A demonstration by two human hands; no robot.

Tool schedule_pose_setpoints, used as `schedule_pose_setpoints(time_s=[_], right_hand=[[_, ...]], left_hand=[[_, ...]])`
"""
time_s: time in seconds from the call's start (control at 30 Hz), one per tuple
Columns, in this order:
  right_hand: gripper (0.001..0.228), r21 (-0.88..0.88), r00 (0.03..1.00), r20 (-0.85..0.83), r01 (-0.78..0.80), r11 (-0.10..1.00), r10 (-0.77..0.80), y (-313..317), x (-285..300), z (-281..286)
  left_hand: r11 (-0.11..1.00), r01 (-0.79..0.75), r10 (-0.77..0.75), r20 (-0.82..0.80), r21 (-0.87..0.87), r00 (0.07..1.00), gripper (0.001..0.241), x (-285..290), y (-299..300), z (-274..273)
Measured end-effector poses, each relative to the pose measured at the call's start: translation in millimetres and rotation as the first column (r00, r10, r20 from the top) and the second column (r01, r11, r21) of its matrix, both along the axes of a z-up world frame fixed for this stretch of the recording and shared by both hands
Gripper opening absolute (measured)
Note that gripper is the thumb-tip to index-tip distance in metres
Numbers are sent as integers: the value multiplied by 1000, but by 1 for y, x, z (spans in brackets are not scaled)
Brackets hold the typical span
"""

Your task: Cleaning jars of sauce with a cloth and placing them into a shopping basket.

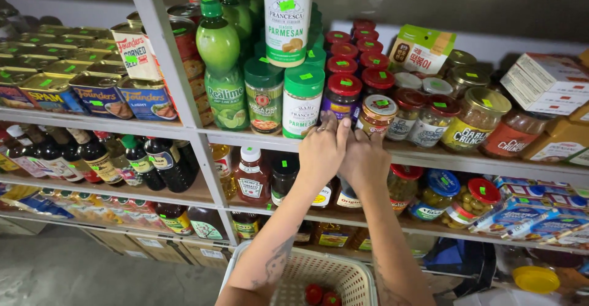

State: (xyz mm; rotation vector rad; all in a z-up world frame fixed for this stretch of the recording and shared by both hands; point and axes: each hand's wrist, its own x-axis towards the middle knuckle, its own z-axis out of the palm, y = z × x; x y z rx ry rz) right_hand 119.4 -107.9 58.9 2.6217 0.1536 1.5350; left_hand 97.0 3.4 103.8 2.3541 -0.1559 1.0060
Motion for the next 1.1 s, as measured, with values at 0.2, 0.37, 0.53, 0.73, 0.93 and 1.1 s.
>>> schedule_pose_setpoints(time_s=[0.2,0.37,0.53,0.73,0.93,1.1], right_hand=[[31,29,969,-242,-39,999,45,-7,16,-7],[35,105,829,-559,37,994,28,-9,22,1],[41,116,748,-663,67,991,27,3,1,39],[49,118,653,-756,82,990,36,7,-3,63],[46,72,639,-769,71,995,10,11,-4,73],[39,0,786,-618,-12,1000,9,2,-1,53]], left_hand=[[1000,11,-10,-100,8,995,65,6,0,6],[1000,3,-3,-203,-1,979,69,8,1,14],[1000,19,-22,-249,-16,968,69,20,1,4],[995,62,-84,-342,-74,936,72,21,6,16],[990,79,-120,-407,-115,905,77,24,8,20],[993,41,-80,-383,-109,920,75,23,6,12]])
